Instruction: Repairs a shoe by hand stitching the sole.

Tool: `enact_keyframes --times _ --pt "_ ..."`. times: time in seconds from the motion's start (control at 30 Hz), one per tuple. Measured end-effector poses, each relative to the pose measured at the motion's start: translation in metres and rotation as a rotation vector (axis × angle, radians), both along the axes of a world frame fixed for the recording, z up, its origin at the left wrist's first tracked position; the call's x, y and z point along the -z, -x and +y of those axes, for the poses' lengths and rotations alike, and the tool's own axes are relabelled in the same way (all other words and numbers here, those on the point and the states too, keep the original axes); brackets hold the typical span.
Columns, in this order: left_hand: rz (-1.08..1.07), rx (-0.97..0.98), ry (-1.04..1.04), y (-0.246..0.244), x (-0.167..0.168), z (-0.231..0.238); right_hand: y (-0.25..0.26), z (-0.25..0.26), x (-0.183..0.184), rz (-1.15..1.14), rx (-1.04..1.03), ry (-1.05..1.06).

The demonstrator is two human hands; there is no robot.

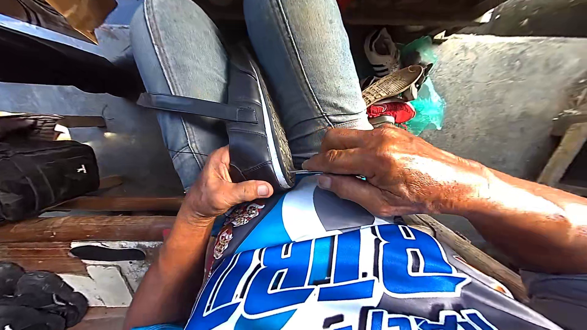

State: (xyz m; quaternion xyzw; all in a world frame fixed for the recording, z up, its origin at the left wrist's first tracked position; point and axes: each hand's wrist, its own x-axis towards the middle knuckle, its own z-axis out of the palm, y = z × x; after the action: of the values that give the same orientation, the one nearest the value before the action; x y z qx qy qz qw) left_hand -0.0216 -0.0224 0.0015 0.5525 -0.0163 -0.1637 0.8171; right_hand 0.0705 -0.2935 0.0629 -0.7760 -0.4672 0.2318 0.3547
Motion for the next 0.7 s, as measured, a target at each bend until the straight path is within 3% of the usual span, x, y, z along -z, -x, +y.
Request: enact_keyframes --times 0.3,0.7 --pt "-0.082 0.017 -0.263 -0.003 0.0 -0.007 0.002 0.005 0.018 -0.066 -0.049 -0.083" --pt "-0.08 0.07 -0.281 -0.002 -0.001 -0.002 0.003 0.007 0.024 0.032 -0.036 -0.1"
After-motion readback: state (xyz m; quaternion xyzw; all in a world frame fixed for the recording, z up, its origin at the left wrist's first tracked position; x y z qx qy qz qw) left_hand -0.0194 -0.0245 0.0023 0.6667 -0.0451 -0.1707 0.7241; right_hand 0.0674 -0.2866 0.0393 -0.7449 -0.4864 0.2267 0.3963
